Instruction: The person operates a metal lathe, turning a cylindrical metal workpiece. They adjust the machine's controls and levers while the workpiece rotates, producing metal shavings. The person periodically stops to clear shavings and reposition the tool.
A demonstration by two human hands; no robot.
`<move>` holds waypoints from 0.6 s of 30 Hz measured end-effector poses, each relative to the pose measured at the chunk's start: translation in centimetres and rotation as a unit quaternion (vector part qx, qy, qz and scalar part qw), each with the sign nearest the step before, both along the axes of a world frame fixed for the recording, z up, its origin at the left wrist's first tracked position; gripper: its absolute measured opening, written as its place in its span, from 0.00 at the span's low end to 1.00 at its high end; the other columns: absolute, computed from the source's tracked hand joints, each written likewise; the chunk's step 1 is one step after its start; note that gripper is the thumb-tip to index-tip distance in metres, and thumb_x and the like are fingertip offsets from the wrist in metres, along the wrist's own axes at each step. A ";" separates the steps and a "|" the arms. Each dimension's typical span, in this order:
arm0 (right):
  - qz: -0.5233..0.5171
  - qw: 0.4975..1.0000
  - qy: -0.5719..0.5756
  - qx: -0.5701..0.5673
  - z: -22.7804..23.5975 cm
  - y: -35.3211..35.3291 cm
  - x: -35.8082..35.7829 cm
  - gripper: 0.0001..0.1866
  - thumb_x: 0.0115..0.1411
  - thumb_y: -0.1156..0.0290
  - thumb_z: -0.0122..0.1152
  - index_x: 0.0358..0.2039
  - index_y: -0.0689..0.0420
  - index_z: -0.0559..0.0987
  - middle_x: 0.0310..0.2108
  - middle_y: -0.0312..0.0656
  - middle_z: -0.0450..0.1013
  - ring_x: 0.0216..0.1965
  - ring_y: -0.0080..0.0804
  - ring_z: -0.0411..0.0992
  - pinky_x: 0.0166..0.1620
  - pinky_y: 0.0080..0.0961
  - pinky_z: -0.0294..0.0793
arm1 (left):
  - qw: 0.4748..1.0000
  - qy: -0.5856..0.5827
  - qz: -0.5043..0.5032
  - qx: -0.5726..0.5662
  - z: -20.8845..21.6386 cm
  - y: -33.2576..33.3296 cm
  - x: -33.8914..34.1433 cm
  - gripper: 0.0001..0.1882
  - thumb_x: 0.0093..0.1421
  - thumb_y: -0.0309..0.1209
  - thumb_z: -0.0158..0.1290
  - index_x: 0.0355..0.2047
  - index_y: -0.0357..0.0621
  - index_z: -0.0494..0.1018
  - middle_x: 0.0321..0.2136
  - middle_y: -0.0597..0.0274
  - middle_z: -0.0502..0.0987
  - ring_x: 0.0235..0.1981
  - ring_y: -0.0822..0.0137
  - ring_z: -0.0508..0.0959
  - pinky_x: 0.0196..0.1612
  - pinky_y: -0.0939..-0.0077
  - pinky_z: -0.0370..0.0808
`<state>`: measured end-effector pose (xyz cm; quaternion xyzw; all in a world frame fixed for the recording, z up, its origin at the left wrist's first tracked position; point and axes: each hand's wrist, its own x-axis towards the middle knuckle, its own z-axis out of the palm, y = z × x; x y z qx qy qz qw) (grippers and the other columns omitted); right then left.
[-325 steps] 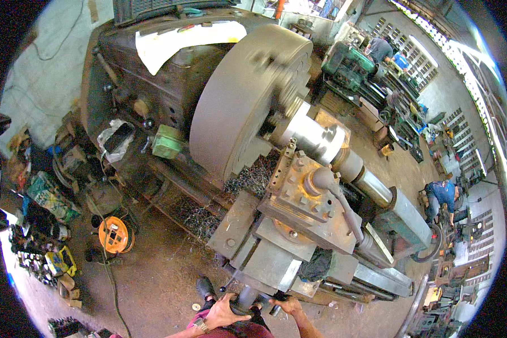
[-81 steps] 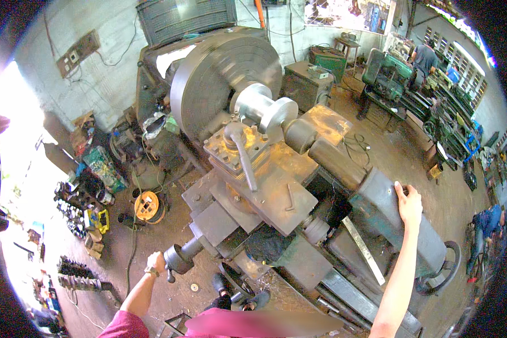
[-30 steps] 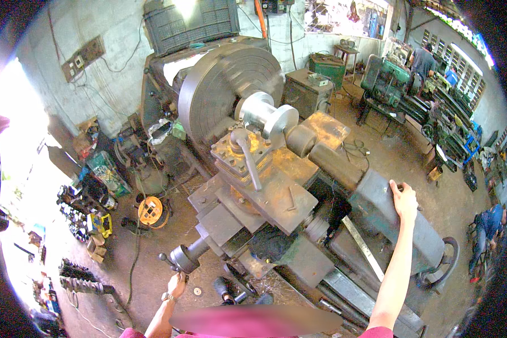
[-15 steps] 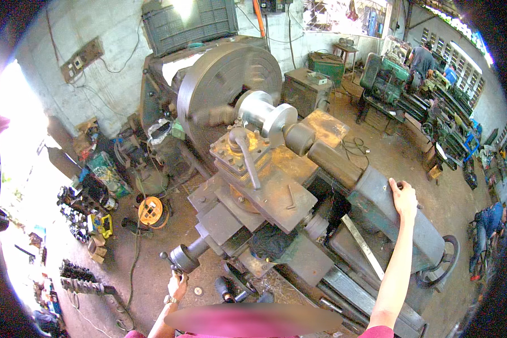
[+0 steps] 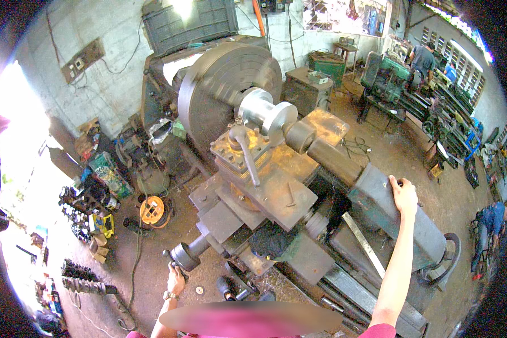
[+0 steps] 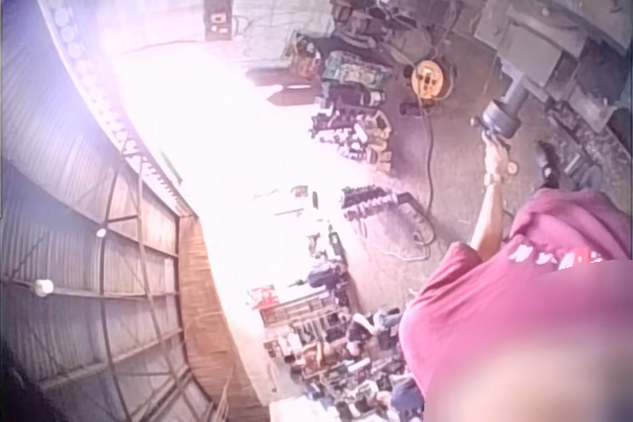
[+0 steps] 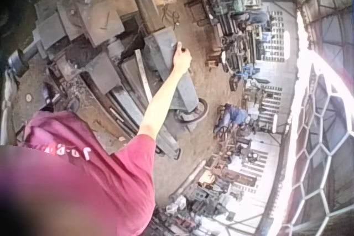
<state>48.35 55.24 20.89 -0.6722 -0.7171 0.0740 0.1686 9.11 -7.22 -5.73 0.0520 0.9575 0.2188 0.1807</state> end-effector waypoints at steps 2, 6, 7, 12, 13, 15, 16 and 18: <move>0.001 1.000 0.004 -0.008 0.0 0.0 0.1 0.33 0.60 0.37 0.52 0.44 0.57 0.82 0.45 0.53 0.77 0.50 0.52 0.75 0.54 0.42 0.72 | 0.999 -0.032 0.007 0.011 0.3 0.0 -0.2 0.30 0.72 0.45 0.34 0.69 0.46 0.46 0.42 0.37 0.79 0.42 0.38 0.79 0.43 0.47 0.74; 0.002 1.000 -0.003 -0.004 0.0 0.1 0.2 0.34 0.60 0.36 0.51 0.45 0.56 0.81 0.47 0.53 0.76 0.52 0.51 0.74 0.55 0.42 0.71 | 0.999 0.021 -0.011 0.034 1.5 0.4 1.1 0.39 0.68 0.43 0.43 0.71 0.47 0.37 0.37 0.41 0.80 0.37 0.43 0.81 0.39 0.52 0.76; 0.001 1.000 -0.001 -0.006 0.0 0.2 0.2 0.34 0.60 0.35 0.51 0.45 0.56 0.81 0.48 0.54 0.76 0.52 0.51 0.74 0.55 0.42 0.71 | 0.996 0.062 -0.032 0.052 1.9 0.4 1.6 0.42 0.66 0.42 0.47 0.71 0.47 0.35 0.34 0.42 0.80 0.34 0.44 0.81 0.37 0.52 0.76; -0.001 1.000 -0.005 -0.013 0.0 0.2 0.2 0.35 0.60 0.35 0.52 0.46 0.56 0.81 0.48 0.55 0.76 0.52 0.51 0.74 0.56 0.42 0.70 | 0.987 0.029 -0.157 -0.023 3.0 -0.3 1.6 0.61 0.52 0.42 0.64 0.70 0.40 0.31 0.32 0.47 0.80 0.31 0.46 0.81 0.35 0.55 0.78; 0.000 1.000 -0.005 -0.007 0.0 0.1 0.2 0.35 0.60 0.35 0.52 0.46 0.57 0.81 0.48 0.55 0.76 0.51 0.52 0.74 0.55 0.42 0.71 | 0.985 0.026 -0.170 -0.034 2.9 -0.4 1.5 0.60 0.48 0.38 0.65 0.69 0.33 0.36 0.32 0.46 0.80 0.31 0.46 0.81 0.36 0.55 0.79; 0.003 1.000 0.001 0.001 0.0 -0.1 0.1 0.35 0.60 0.36 0.52 0.45 0.57 0.82 0.47 0.56 0.76 0.50 0.52 0.74 0.54 0.42 0.71 | 0.979 0.056 -0.170 -0.098 2.3 -0.1 1.2 0.56 0.48 0.35 0.63 0.68 0.32 0.39 0.32 0.45 0.79 0.32 0.45 0.81 0.36 0.54 0.79; 0.005 1.000 0.006 0.004 0.0 -0.1 0.1 0.34 0.60 0.36 0.53 0.44 0.58 0.82 0.46 0.56 0.77 0.50 0.53 0.75 0.54 0.42 0.72 | 0.975 0.049 -0.171 -0.135 2.0 0.1 1.1 0.54 0.48 0.34 0.62 0.67 0.31 0.41 0.32 0.44 0.79 0.32 0.45 0.81 0.36 0.54 0.79; 0.007 1.000 0.013 0.007 0.2 -0.2 0.1 0.34 0.59 0.37 0.53 0.43 0.59 0.82 0.44 0.56 0.77 0.49 0.53 0.75 0.53 0.42 0.72 | 0.974 0.059 -0.152 -0.154 1.5 0.4 1.1 0.52 0.46 0.31 0.60 0.66 0.30 0.43 0.32 0.43 0.79 0.33 0.43 0.81 0.37 0.54 0.79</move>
